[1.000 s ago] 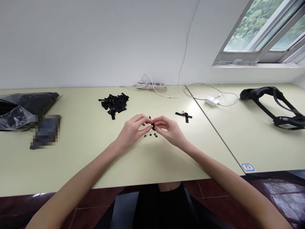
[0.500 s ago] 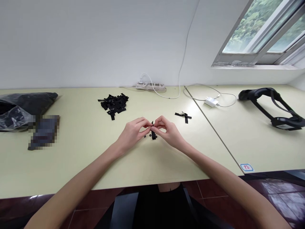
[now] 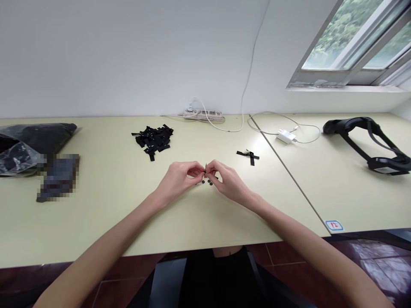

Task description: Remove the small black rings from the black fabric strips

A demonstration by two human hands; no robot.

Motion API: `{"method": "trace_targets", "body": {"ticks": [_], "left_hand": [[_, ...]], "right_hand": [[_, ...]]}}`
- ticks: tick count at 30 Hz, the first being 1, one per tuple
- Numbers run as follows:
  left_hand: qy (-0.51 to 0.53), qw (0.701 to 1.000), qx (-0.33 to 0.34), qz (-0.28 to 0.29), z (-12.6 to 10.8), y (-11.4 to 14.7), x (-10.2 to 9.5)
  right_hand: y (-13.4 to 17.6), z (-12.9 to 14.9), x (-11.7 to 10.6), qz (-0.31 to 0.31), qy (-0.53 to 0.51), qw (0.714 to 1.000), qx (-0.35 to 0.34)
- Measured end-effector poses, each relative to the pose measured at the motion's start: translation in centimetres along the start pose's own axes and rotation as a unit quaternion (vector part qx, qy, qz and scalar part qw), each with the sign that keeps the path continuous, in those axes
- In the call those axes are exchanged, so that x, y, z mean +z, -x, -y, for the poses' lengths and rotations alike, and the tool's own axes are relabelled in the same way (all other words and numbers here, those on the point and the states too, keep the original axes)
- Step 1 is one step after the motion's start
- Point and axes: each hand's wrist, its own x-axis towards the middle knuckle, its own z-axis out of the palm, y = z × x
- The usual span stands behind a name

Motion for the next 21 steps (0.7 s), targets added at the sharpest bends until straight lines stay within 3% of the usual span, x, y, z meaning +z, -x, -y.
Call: {"method": "trace_targets", "body": {"ticks": [7, 21], "left_hand": [[0.009, 0.999, -0.038, -0.004, 0.1, 0.2, 0.4], [0.087, 0.992, -0.084, -0.041, 1.7, -0.5, 0.9]], "right_hand": [[0.1, -0.3, 0.3, 0.003, 0.014, 0.999, -0.032], [0.1, -1.0, 0.5, 0.013, -0.025, 0.999, -0.022]]}}
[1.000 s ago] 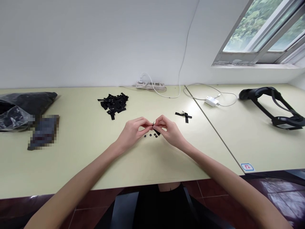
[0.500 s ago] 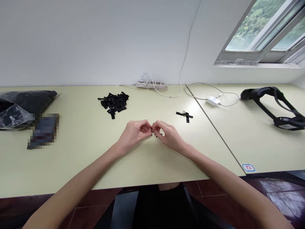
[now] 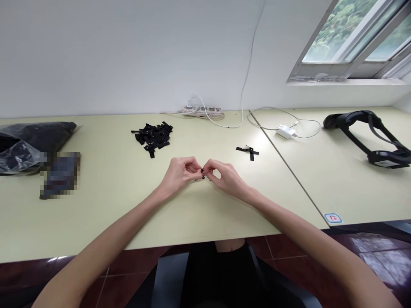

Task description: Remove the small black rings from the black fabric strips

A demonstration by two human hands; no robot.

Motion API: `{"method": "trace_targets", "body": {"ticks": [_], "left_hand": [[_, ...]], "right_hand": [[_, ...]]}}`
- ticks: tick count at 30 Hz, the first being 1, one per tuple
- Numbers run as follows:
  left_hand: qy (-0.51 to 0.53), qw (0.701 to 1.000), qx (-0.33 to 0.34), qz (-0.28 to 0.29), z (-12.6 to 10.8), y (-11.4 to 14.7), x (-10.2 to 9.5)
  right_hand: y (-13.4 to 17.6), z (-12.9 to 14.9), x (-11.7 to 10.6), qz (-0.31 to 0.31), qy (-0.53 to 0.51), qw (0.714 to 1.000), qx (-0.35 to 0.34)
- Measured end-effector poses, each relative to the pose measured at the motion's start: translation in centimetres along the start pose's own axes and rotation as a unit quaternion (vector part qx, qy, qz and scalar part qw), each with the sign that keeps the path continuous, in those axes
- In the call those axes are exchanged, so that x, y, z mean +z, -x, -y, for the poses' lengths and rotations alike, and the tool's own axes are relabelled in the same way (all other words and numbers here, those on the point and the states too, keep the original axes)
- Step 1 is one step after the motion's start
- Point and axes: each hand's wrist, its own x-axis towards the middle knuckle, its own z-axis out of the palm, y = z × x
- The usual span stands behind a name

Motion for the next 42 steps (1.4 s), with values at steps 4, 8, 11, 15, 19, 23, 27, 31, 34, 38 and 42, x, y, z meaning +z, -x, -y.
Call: {"method": "trace_targets", "body": {"ticks": [4, 8, 11, 15, 19, 23, 27, 31, 34, 38, 42], "left_hand": [[-0.012, 1.000, -0.010, -0.002, 0.0, 0.0, 0.1], [-0.068, 0.998, -0.012, 0.009, -0.3, 0.2, 0.3], [-0.085, 0.996, -0.010, 0.025, -0.5, 0.5, 0.4], [-0.056, 0.998, -0.009, 0.034, -0.5, 0.6, 0.5], [-0.062, 0.998, -0.004, 0.026, -0.6, 0.6, 0.5], [-0.070, 0.997, -0.002, 0.022, -0.7, 0.6, 0.4], [-0.062, 0.998, -0.005, 0.033, -0.4, 0.5, 0.0], [-0.034, 0.998, 0.007, 0.061, 0.1, 0.2, -0.4], [0.005, 0.997, 0.002, 0.081, 0.4, 0.0, -0.4], [0.066, 0.994, -0.025, 0.086, 0.6, -0.2, -0.1], [0.118, 0.988, -0.054, 0.084, 0.6, -0.5, 0.0]], "right_hand": [[0.0, 0.1, 0.1, 0.008, -0.001, 1.000, 0.002], [0.0, 0.3, 0.2, 0.021, 0.017, 1.000, 0.007], [-0.1, 0.4, 0.2, 0.030, 0.038, 0.999, 0.003], [-0.2, 0.4, -0.1, 0.027, 0.067, 0.997, 0.005], [-0.2, 0.3, -0.2, 0.028, 0.075, 0.997, -0.007], [-0.2, 0.3, -0.1, 0.028, 0.074, 0.997, -0.023], [-0.1, 0.4, -0.1, 0.032, 0.069, 0.996, -0.041], [0.1, 0.4, -0.3, 0.034, 0.064, 0.996, -0.055], [0.2, 0.4, -0.5, 0.033, 0.052, 0.996, -0.062], [0.2, 0.3, -0.6, 0.023, 0.036, 0.998, -0.050], [0.2, 0.6, -0.7, 0.019, 0.022, 0.999, -0.041]]}}
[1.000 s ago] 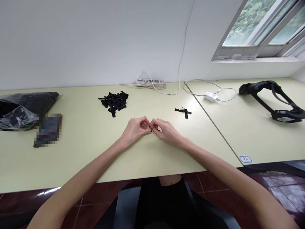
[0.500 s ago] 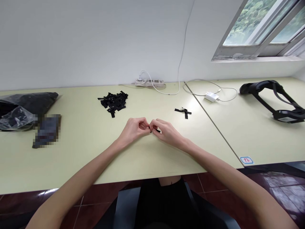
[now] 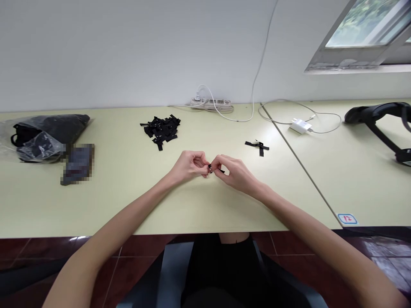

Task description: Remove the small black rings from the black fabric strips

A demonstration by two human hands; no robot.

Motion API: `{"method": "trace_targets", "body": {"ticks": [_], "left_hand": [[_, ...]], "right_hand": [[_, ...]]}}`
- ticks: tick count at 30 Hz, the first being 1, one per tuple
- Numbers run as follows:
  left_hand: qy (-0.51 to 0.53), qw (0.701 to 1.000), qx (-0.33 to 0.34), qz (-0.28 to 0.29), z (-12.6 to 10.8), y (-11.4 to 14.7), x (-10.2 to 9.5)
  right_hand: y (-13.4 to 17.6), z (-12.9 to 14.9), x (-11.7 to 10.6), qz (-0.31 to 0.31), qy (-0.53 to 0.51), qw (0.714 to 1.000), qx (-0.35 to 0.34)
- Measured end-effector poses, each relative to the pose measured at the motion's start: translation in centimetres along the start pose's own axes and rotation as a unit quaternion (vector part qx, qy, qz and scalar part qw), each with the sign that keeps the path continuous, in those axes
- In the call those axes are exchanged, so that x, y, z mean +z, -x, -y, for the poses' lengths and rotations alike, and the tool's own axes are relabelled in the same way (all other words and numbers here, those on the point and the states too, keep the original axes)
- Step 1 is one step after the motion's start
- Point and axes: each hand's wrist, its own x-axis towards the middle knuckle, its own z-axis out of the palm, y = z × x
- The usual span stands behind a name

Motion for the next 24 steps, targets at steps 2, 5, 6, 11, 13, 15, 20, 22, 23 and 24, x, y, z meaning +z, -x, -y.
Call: {"method": "trace_targets", "body": {"ticks": [2, 5, 6, 11, 13, 15, 20, 22, 23, 24], "left_hand": [[0.024, 1.000, -0.007, 0.004, 0.0, -0.1, -0.1], [0.042, 0.999, -0.004, 0.009, 0.1, -0.3, -0.1], [0.042, 0.999, -0.001, 0.009, 0.1, -0.4, -0.2], [0.012, 1.000, 0.015, 0.000, -0.2, -0.5, -0.5], [-0.038, 0.999, 0.028, -0.011, -0.5, -0.3, -0.8], [-0.112, 0.993, 0.045, -0.015, -0.8, -0.1, -1.1], [-0.221, 0.971, 0.085, 0.009, -1.0, 0.2, -1.0], [-0.227, 0.970, 0.090, 0.014, -1.0, 0.1, -0.9], [-0.220, 0.971, 0.088, 0.007, -0.9, 0.1, -0.8], [-0.207, 0.975, 0.084, -0.005, -0.9, 0.0, -0.8]], "right_hand": [[0.0, 0.3, -0.1, -0.002, 0.004, 1.000, 0.007], [-0.1, 0.5, -0.1, -0.007, 0.014, 1.000, 0.011], [-0.2, 0.4, -0.2, -0.008, 0.013, 1.000, 0.010], [-0.5, -0.2, -0.7, -0.011, 0.000, 0.999, 0.031], [-0.6, -0.4, -1.1, -0.011, -0.007, 0.999, 0.048], [-0.6, -0.5, -1.4, -0.015, -0.018, 0.998, 0.063], [-0.6, -0.7, -1.6, -0.021, -0.031, 0.996, 0.081], [-0.6, -0.8, -1.6, -0.020, -0.031, 0.996, 0.085], [-0.6, -0.9, -1.6, -0.017, -0.033, 0.996, 0.086], [-0.6, -0.9, -1.6, -0.015, -0.035, 0.996, 0.086]]}}
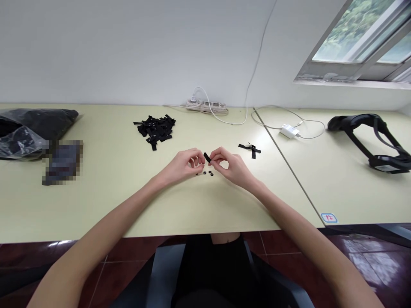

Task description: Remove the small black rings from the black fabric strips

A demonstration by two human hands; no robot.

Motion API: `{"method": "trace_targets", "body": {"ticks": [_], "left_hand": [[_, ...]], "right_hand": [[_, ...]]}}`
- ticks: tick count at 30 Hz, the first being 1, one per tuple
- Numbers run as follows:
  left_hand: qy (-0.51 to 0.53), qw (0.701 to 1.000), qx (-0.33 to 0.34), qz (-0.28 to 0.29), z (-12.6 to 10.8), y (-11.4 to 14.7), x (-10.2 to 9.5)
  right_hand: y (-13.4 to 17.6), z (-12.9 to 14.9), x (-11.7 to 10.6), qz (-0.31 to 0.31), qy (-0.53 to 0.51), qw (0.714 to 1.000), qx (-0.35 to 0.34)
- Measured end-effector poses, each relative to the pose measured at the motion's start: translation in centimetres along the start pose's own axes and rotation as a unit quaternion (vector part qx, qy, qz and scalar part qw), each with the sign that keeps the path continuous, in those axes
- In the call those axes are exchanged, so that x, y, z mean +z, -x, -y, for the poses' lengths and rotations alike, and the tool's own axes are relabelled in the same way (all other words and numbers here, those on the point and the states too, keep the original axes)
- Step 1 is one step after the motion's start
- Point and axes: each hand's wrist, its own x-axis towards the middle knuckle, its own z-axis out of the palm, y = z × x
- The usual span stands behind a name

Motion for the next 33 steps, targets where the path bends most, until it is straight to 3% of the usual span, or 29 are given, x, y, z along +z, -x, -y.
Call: {"method": "trace_targets", "body": {"ticks": [4, 13, 22, 27, 33], "left_hand": [[0.054, 0.998, -0.026, -0.028, 0.04, -0.17, 0.07], [0.071, 0.996, -0.033, 0.041, -0.10, 0.07, 0.12], [0.169, 0.982, -0.077, 0.039, 0.54, -0.19, 0.21], [0.155, 0.982, -0.071, 0.074, 0.32, -0.42, -0.07], [0.133, 0.986, -0.091, 0.052, -0.25, -0.20, -0.11]], "right_hand": [[0.00, 0.19, -0.14, 0.010, -0.017, 1.000, 0.004], [-0.14, -0.10, -0.18, 0.012, -0.012, 1.000, 0.004], [-0.13, -0.12, -0.03, 0.026, -0.023, 0.999, -0.008], [-0.06, -0.23, 0.06, 0.041, -0.023, 0.999, -0.016], [-0.05, -0.11, -0.02, 0.045, -0.026, 0.998, -0.018]]}}
